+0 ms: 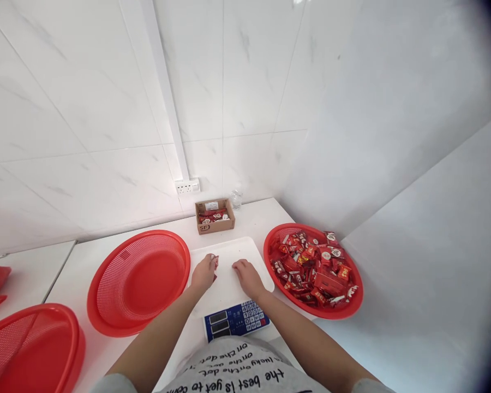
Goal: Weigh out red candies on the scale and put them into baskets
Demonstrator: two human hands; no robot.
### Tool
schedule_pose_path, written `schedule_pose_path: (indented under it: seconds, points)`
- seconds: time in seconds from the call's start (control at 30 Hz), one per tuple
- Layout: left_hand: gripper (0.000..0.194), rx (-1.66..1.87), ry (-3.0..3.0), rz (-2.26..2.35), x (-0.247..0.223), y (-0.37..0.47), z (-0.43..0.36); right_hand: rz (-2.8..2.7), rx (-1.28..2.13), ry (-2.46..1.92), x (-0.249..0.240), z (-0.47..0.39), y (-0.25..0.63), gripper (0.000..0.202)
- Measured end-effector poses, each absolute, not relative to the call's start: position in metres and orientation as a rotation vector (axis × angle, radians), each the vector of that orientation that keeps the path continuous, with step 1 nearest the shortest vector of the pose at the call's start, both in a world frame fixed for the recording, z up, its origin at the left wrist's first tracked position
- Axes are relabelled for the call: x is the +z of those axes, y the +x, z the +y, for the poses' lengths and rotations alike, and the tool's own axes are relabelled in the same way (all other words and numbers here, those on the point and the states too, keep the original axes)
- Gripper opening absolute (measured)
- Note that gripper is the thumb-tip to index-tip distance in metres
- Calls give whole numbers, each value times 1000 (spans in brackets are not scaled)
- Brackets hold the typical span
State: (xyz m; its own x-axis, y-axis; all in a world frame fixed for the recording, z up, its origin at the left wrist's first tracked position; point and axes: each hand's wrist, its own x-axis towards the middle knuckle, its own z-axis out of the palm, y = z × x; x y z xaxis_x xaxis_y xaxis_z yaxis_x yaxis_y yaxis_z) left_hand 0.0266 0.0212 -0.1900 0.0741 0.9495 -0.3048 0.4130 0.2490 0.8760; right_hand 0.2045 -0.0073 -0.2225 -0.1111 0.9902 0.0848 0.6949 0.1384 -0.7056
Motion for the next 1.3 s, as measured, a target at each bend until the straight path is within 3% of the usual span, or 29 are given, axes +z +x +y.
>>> schedule_pose_path:
  seconds: [0.13, 0.27, 0.37, 0.5, 0.67, 1.03, 1.2, 1.3]
  points:
    - [25, 794, 969, 1371, -184, 25, 7, -1047, 1208, -1645, -203, -3, 199, 26]
    - [21, 824, 469, 1088, -177, 27, -14, -849, 1520, -1462, -188, -8, 182, 33]
    - [23, 767, 38, 837, -171, 31, -29, -1083, 1394, -1440, -185, -17, 167, 33]
    - [32, 714, -55, 692, -163, 34, -37, -1444, 1068, -1508, -183, -27, 154, 34]
    - [26, 848, -127, 600, -159, 29, -36, -1648, 824, -1513, -176, -30, 146, 40]
    - [25, 949, -10, 826, -144, -18, -25, -1196, 1283, -1400, -167, -38, 168, 57]
    - [23, 1182, -83, 875, -126, -69, -9, -968, 1163, -1580, -183, -50, 228, 55]
    - [38, 1350, -93, 1071, -122, -98, -2, -1018, 1002, -1760, -197, -57, 280, 50]
